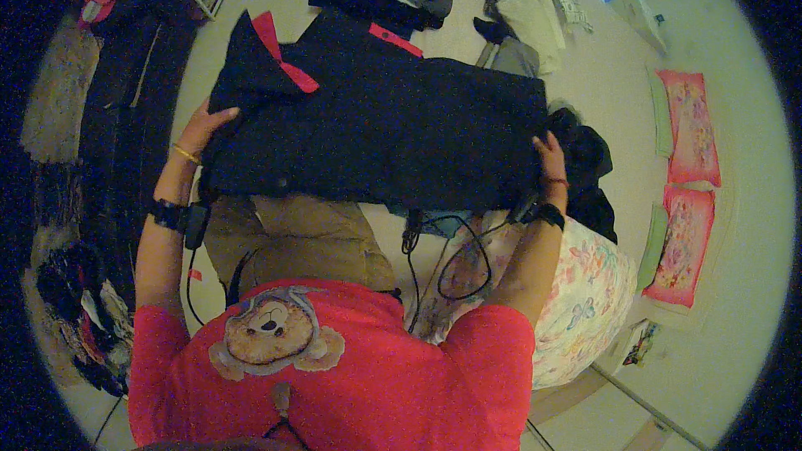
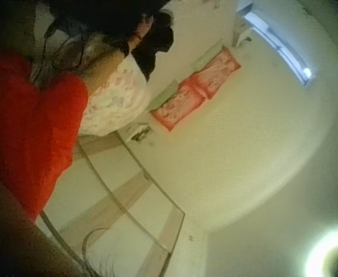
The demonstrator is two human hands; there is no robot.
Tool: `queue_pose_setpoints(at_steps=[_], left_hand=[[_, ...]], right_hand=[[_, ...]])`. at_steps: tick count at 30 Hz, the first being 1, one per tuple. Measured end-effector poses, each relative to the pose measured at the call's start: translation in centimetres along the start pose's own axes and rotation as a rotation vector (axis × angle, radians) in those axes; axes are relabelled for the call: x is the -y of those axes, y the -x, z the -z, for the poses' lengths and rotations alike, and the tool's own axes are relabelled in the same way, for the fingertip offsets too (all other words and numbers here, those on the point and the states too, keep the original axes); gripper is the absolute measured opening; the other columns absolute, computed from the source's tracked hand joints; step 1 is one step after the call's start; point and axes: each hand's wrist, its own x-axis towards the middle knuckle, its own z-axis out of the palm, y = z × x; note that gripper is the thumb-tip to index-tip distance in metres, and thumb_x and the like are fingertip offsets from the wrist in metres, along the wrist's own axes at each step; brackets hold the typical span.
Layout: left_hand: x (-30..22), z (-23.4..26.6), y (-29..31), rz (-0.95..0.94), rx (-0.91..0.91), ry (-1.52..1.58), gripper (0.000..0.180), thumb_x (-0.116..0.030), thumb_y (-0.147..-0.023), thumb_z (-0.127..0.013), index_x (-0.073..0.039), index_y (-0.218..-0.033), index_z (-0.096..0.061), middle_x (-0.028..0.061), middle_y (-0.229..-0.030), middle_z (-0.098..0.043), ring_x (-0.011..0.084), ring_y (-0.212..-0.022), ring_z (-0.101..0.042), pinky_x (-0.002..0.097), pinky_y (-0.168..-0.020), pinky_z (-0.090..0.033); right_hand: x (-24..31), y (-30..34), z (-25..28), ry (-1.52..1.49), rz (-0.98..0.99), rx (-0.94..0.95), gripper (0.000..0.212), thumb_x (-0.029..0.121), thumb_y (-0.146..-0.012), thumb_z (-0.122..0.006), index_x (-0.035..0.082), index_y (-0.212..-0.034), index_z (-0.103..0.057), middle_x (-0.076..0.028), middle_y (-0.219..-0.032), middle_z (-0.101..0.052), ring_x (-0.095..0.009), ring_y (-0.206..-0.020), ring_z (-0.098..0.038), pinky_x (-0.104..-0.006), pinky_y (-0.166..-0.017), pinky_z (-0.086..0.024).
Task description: The person folds several garments on a bed, including a black shirt with red accents, a pair of jeans, and other dark and light-colored items. Each item is smoothed, folded, and stacked in sequence.
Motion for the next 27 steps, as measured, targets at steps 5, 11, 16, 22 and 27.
queue_pose_setpoints(at_steps=[5,11,16,22,27], left_hand=[[4.9,0.3,-2.1,0.056,0.033,-0.056,0.057,-0.026,-0.072,-0.072,-0.003,-0.119,-0.049,0.007,-0.105,-0.06,0.0171,-0.091,-0.057,0.0294,-0.082,-0.045],[4.5,0.5,-1.8,0.044,0.03,0.015,0.056,-0.024,-0.072,-0.072,-0.003,-0.118,-0.05,0.0073,-0.104,-0.06,0.0175,-0.091,-0.057,0.03,-0.081,-0.046],[1.9,-0.6,-0.2,0.029,0.008,0.064,0.052,-0.017,-0.073,-0.07,0.0,-0.118,-0.049,0.0089,-0.105,-0.06,0.0177,-0.091,-0.058,0.0296,-0.082,-0.046],[0.8,-1.1,0.2,0.035,0.038,0.115,0.054,-0.015,-0.073,-0.071,0.001,-0.119,-0.048,0.0091,-0.106,-0.059,0.0179,-0.092,-0.058,0.0299,-0.083,-0.046],[1.8,-1.0,-0.1,-0.036,0.066,0.085,0.061,-0.022,-0.071,-0.073,-0.002,-0.123,-0.047,0.0084,-0.111,-0.058,0.0191,-0.094,-0.056,0.0317,-0.085,-0.045]], right_hand=[[3.8,1.9,-9.6,0.648,0.594,-0.441,0.05,0.015,-0.072,-0.067,-0.001,-0.117,-0.051,-0.02,-0.111,-0.056,-0.035,-0.102,-0.052,-0.0394,-0.09,-0.041],[7.0,10.8,-23.4,0.861,0.676,0.156,0.083,0.047,-0.068,-0.069,0.021,-0.138,-0.031,-0.01,-0.145,-0.023,-0.032,-0.134,-0.02,-0.0607,-0.101,-0.018],[-0.2,10.5,-17.8,1.096,0.296,0.085,0.091,0.058,-0.065,-0.066,0.022,-0.14,-0.027,-0.006,-0.146,-0.022,-0.029,-0.135,-0.019,-0.0621,-0.102,-0.016],[-3.2,3.5,-7.9,0.69,0.197,-0.331,0.063,0.047,-0.069,-0.068,0.003,-0.113,-0.056,-0.017,-0.12,-0.053,-0.032,-0.115,-0.048,-0.0423,-0.09,-0.043],[-6.0,0.7,-4.6,0.517,-0.346,0.065,0.076,0.047,-0.071,-0.069,-0.009,-0.118,-0.049,-0.023,-0.122,-0.051,-0.034,-0.115,-0.048,-0.0375,-0.094,-0.04]])
